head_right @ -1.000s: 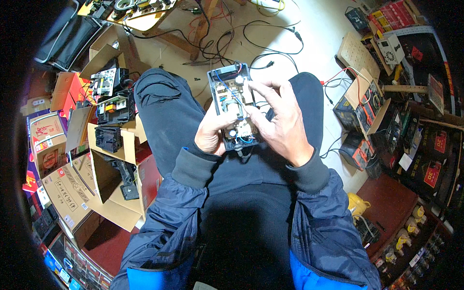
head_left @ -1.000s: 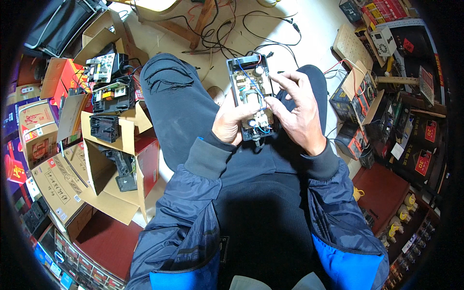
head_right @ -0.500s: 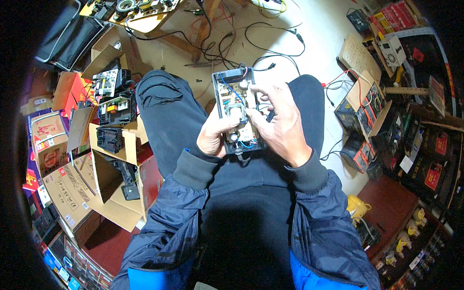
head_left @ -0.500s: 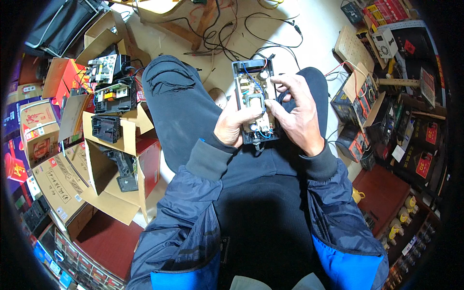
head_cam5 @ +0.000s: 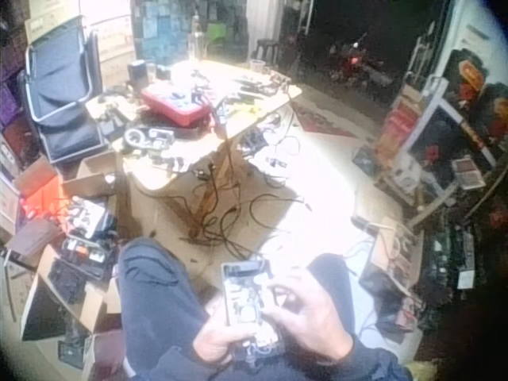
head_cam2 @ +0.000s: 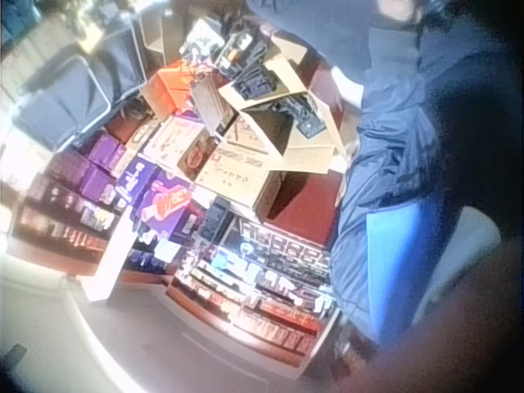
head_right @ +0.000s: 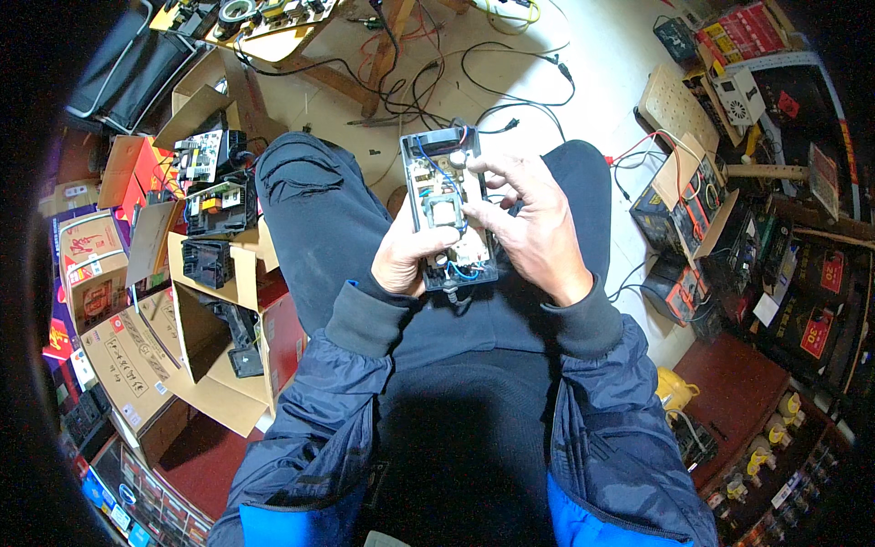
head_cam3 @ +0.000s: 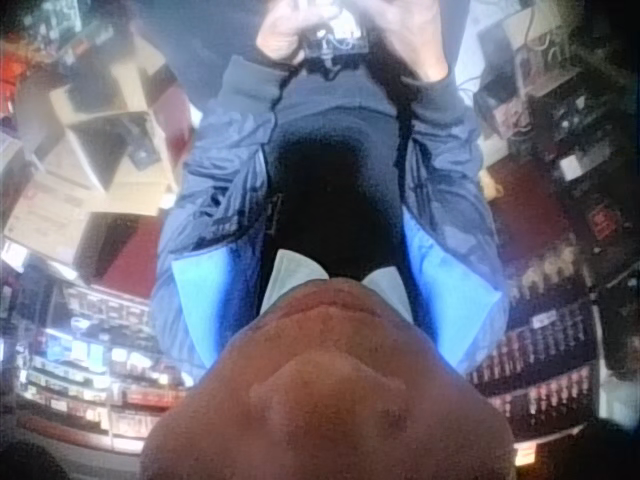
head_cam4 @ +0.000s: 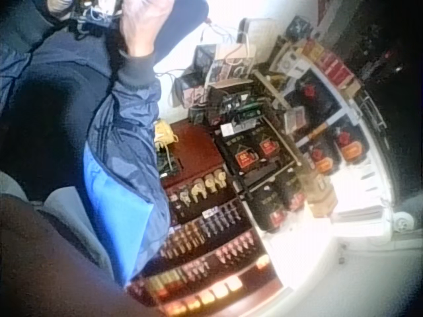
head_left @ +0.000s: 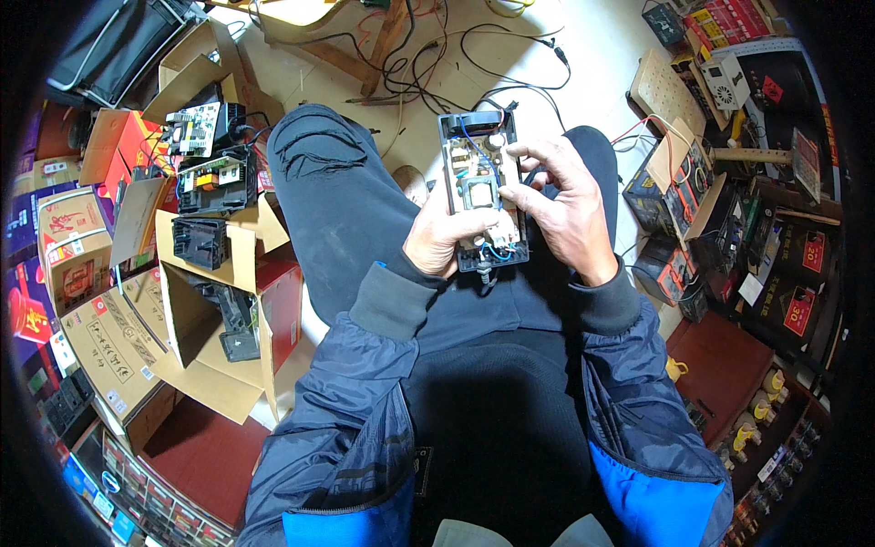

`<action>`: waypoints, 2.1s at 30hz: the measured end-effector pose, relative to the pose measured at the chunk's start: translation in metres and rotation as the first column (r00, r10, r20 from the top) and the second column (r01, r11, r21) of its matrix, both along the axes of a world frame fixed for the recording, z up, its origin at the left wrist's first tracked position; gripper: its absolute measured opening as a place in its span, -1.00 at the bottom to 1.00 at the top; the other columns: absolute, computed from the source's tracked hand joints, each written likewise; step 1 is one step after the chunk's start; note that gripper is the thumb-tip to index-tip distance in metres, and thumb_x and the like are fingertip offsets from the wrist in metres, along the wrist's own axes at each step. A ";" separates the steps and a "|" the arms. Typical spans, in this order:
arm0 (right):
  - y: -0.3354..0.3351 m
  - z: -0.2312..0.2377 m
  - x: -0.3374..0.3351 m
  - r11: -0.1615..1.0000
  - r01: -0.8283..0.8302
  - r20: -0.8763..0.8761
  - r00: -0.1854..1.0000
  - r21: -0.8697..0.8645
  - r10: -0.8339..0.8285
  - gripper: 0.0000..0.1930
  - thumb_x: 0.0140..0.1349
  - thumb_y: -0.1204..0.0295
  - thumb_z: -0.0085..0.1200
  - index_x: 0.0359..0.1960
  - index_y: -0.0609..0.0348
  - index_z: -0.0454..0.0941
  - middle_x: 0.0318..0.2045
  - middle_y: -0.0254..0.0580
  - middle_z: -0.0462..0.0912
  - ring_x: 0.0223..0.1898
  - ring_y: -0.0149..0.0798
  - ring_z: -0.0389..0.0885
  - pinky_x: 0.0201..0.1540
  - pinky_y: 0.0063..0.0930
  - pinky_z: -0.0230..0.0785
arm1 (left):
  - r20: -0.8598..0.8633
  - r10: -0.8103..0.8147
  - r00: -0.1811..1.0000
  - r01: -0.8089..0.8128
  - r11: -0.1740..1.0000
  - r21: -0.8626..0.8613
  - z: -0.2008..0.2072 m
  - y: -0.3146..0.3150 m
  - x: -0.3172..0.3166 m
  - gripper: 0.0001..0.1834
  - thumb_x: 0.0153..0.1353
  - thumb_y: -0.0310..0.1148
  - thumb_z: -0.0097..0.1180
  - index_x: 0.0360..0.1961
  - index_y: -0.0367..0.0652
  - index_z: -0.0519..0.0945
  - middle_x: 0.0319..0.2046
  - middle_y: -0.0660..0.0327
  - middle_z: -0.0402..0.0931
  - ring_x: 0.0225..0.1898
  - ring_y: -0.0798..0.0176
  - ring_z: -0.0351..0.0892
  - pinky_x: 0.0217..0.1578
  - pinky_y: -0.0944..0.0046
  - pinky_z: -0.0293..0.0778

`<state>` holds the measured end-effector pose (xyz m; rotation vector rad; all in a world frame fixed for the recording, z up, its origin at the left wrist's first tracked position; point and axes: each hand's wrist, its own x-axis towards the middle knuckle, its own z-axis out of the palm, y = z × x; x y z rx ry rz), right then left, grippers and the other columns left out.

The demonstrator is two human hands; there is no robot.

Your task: The person sits on the floor and inspects the internal components of a disassembled electronic device. They then use a multimeter to test the circuit board and finally reassemble the device by fitting the casing back together.

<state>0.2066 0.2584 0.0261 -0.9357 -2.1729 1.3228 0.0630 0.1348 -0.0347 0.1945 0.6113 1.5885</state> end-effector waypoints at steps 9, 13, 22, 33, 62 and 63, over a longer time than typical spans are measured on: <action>0.002 0.003 0.000 1.000 0.003 -0.017 1.000 -0.031 -0.004 -0.58 0.17 0.54 0.46 0.10 0.16 0.71 -0.10 -0.37 0.60 -0.16 -0.48 0.50 -0.13 -0.60 0.42 | -0.020 -0.021 1.000 0.020 1.000 -0.018 0.000 0.000 0.000 -0.25 0.23 -0.54 0.33 0.44 -0.26 0.33 0.10 0.08 0.63 0.03 0.19 0.73 0.07 0.15 0.72; 0.002 0.005 0.001 0.999 -0.011 0.010 1.000 0.044 0.011 -0.58 0.18 0.52 0.46 0.10 0.17 0.71 -0.09 -0.35 0.60 -0.16 -0.47 0.51 -0.13 -0.60 0.42 | -0.009 -0.048 0.999 0.047 0.998 -0.039 -0.001 -0.002 -0.002 -0.27 0.25 -0.55 0.31 0.43 -0.27 0.34 0.11 0.06 0.63 0.05 0.17 0.73 0.08 0.14 0.72; -0.002 0.000 0.005 0.996 0.010 -0.060 0.998 -0.084 -0.015 -0.46 0.28 0.54 0.37 0.32 0.17 0.61 0.05 -0.27 0.65 -0.05 -0.45 0.60 -0.05 -0.59 0.44 | 0.100 0.063 0.993 -0.063 0.998 -0.005 -0.003 0.002 -0.001 -0.31 0.29 -0.60 0.22 0.44 -0.31 0.33 0.17 0.02 0.63 0.13 0.10 0.73 0.16 0.08 0.71; 0.001 -0.021 0.033 0.963 0.190 -0.105 0.972 -0.191 -0.212 -0.40 0.36 0.45 0.38 0.42 0.18 0.51 0.11 -0.22 0.68 -0.02 -0.44 0.62 0.07 -0.52 0.53 | 0.188 0.164 0.968 -0.172 0.985 0.028 -0.007 0.012 -0.009 -0.20 0.56 0.12 0.03 0.55 -0.28 0.27 0.35 -0.17 0.52 0.30 -0.20 0.62 0.32 -0.25 0.57; -0.014 -0.028 -0.005 0.966 0.165 -0.021 0.985 -0.201 -0.172 -0.46 0.35 0.48 0.34 0.37 0.21 0.54 -0.06 -0.24 0.71 -0.16 -0.48 0.59 -0.04 -0.52 0.55 | 0.071 0.193 0.979 -0.201 0.968 0.147 0.034 0.024 -0.098 -0.31 0.42 -0.38 0.15 0.50 -0.39 0.28 0.37 -0.22 0.48 0.35 -0.22 0.58 0.35 -0.22 0.59; -0.016 -0.030 -0.008 0.965 0.153 -0.006 0.987 -0.215 -0.158 -0.47 0.36 0.47 0.34 0.36 0.22 0.55 -0.07 -0.24 0.72 -0.16 -0.47 0.60 -0.04 -0.53 0.55 | 0.077 0.190 0.979 -0.200 0.964 0.173 0.031 0.023 -0.098 -0.33 0.43 -0.38 0.14 0.50 -0.38 0.28 0.36 -0.22 0.49 0.34 -0.21 0.58 0.35 -0.21 0.59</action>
